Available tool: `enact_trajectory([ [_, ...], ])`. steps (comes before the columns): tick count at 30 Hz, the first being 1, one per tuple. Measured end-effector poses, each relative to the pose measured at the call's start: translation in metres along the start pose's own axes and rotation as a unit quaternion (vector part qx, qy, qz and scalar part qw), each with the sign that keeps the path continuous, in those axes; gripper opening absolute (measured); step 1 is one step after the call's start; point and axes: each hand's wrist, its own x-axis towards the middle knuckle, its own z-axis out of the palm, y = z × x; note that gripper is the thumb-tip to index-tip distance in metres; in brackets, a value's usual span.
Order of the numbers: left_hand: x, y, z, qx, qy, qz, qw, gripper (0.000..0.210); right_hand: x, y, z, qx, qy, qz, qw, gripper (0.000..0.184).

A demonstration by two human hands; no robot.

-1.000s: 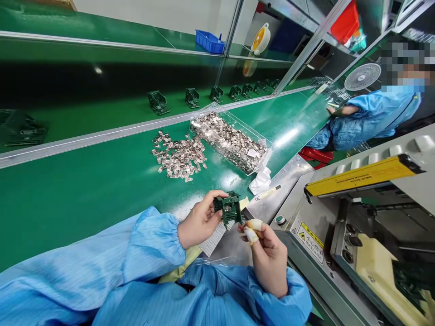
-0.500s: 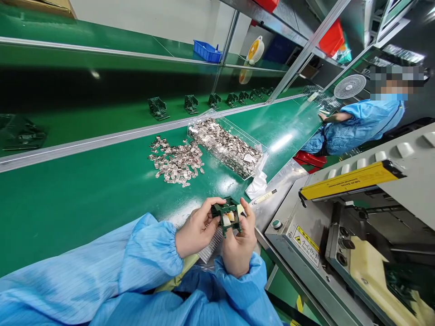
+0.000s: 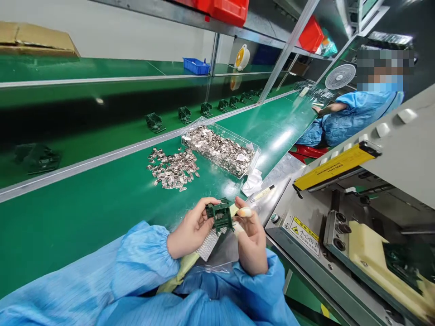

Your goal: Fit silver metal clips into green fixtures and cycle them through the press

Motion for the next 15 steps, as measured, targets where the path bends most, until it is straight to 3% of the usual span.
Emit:
enact_trajectory([
  [4,-0.002,0.027,0.009,0.091,-0.080,-0.047,0.992,0.036,-0.016,-0.025,-0.031,-0.054,-0.083,-0.048,0.994,0.067],
  [7,0.009,0.054,0.026,0.145,-0.214,-0.058,0.964,0.041,-0.036,-0.041,-0.053,-0.055,-0.103,-0.055,0.992,0.075],
  [9,0.029,0.070,0.042,0.137,-0.323,-0.043,0.935,0.047,-0.051,-0.050,-0.076,-0.045,-0.077,-0.064,0.994,0.073],
  [10,0.042,0.076,0.052,0.132,-0.368,-0.030,0.920,0.049,-0.060,-0.054,-0.090,-0.065,-0.032,-0.076,0.994,0.073],
  [12,0.070,0.085,0.083,0.144,-0.408,0.021,0.902,0.048,-0.081,-0.066,-0.124,-0.152,0.127,-0.115,0.973,0.075],
  [15,0.108,0.088,0.149,0.194,-0.370,0.167,0.893,0.045,-0.108,-0.087,-0.179,-0.263,0.361,-0.176,0.877,0.070],
])
